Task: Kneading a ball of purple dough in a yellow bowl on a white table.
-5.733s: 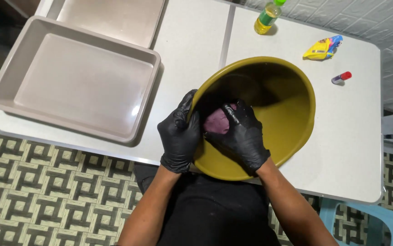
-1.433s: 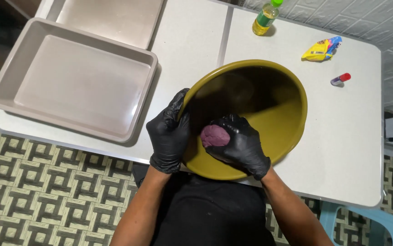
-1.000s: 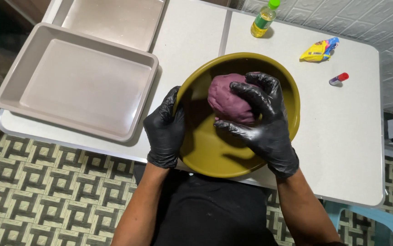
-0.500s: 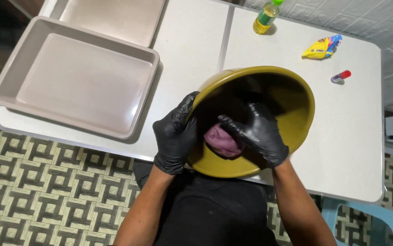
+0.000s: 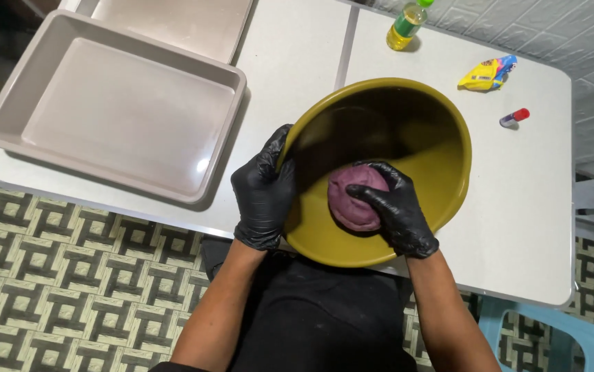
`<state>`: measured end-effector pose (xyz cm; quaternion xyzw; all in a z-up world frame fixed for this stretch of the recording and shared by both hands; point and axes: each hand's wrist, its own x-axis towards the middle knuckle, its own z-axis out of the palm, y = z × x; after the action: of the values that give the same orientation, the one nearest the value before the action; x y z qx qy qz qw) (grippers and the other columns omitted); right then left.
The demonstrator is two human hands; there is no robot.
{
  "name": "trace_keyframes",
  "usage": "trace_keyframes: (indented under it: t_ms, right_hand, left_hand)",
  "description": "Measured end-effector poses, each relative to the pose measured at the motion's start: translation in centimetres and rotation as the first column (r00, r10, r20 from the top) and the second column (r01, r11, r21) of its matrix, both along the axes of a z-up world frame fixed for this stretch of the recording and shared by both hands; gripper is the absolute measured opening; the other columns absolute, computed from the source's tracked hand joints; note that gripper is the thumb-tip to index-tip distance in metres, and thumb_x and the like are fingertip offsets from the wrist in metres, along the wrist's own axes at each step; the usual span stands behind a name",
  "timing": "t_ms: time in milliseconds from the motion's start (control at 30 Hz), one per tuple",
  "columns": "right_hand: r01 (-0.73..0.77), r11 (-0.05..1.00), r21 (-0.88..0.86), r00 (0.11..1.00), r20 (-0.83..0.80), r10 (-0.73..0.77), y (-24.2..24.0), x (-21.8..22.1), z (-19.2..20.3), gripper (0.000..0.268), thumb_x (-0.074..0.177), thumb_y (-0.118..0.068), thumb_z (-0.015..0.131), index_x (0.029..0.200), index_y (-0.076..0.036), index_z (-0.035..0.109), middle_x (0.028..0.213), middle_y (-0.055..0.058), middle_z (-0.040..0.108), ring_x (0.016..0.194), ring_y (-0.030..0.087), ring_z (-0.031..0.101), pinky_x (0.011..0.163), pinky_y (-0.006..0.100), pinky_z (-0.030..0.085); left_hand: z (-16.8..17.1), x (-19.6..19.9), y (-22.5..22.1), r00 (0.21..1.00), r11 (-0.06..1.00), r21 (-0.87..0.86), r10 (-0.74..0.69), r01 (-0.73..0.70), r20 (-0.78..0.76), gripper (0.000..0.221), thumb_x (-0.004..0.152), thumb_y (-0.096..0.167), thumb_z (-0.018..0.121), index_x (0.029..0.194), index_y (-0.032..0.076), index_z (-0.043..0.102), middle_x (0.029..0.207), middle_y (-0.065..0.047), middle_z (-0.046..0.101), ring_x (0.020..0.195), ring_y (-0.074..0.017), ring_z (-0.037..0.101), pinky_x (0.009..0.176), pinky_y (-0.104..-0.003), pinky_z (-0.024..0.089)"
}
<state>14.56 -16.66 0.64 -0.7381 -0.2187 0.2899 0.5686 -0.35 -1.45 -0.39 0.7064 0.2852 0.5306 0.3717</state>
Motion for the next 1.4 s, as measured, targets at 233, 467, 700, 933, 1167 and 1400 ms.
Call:
trace_keyframes:
  t_ms: [233,467,700,933,1167,1400]
  right_hand:
    - [0.187,0.927,0.326,0.978,0.029,-0.208,0.0,1.2,5.5,0.059,0.073,-0.013,0.086,0.127,-0.010,0.065,0.116,0.007,0.070,0.107,0.015,0.069,0.086,0.025,0.061]
    - [-0.066,0.885,0.461,0.933,0.342,-0.109,-0.6,2.4,3.1,0.049,0.088,-0.012,0.081,0.129,-0.006,0.056,0.131,0.009,0.060,0.127,0.017,0.060,0.111,0.030,0.051]
    - [-0.068,0.996,0.056,0.774,0.633,0.018,0.1,2.0,1.4,0.052,0.084,-0.018,0.091,0.124,0.004,0.065,0.122,0.022,0.064,0.120,0.036,0.064,0.105,0.046,0.051]
    - [-0.093,0.973,-0.212,0.413,0.881,0.232,1.1,-1.7,-2.4,0.091,0.059,-0.055,0.097,0.115,0.010,0.068,0.105,0.030,0.069,0.106,0.048,0.067,0.097,0.054,0.057]
    - [-0.055,0.995,-0.082,0.909,0.408,0.084,0.2,0.1,-4.0,0.072,0.058,-0.029,0.100,0.123,-0.017,0.071,0.117,0.007,0.070,0.121,0.028,0.065,0.107,0.043,0.049]
    - [0.220,0.963,0.156,0.950,0.192,-0.247,0.7,1.1,3.0,0.071,0.062,-0.022,0.100,0.124,-0.016,0.065,0.114,0.005,0.067,0.110,0.016,0.062,0.098,0.033,0.053]
  left_hand:
    - [-0.2,0.1,0.6,1.000,1.000,0.020,0.017,-0.017,-0.010,0.034,0.086,-0.002,0.071,0.119,0.008,0.073,0.114,-0.011,0.077,0.105,-0.0339,0.073,0.088,-0.043,0.062]
    - [0.7,0.3,-0.2,0.999,0.999,0.002,0.043,-0.043,0.024,0.036,0.085,-0.005,0.069,0.119,0.006,0.074,0.108,-0.015,0.077,0.100,-0.0360,0.073,0.083,-0.043,0.064]
    - [2.2,0.1,-1.6,0.999,0.994,0.101,0.032,-0.033,0.019,0.034,0.083,-0.001,0.073,0.115,0.010,0.077,0.106,-0.010,0.079,0.096,-0.0315,0.076,0.081,-0.037,0.064]
    - [1.7,0.3,-1.7,0.998,0.999,0.020,0.045,-0.046,0.032,0.034,0.082,-0.004,0.073,0.114,0.007,0.076,0.105,-0.012,0.079,0.097,-0.0318,0.076,0.081,-0.037,0.064]
    - [1.2,0.5,0.1,0.999,0.997,-0.061,0.040,-0.039,0.005,0.037,0.082,-0.004,0.070,0.116,0.008,0.075,0.108,-0.013,0.077,0.102,-0.0350,0.073,0.084,-0.042,0.063]
    - [0.8,1.2,1.3,0.997,0.981,-0.187,0.042,-0.053,-0.062,0.040,0.080,-0.002,0.069,0.117,0.013,0.075,0.111,-0.009,0.077,0.106,-0.0345,0.072,0.090,-0.045,0.060]
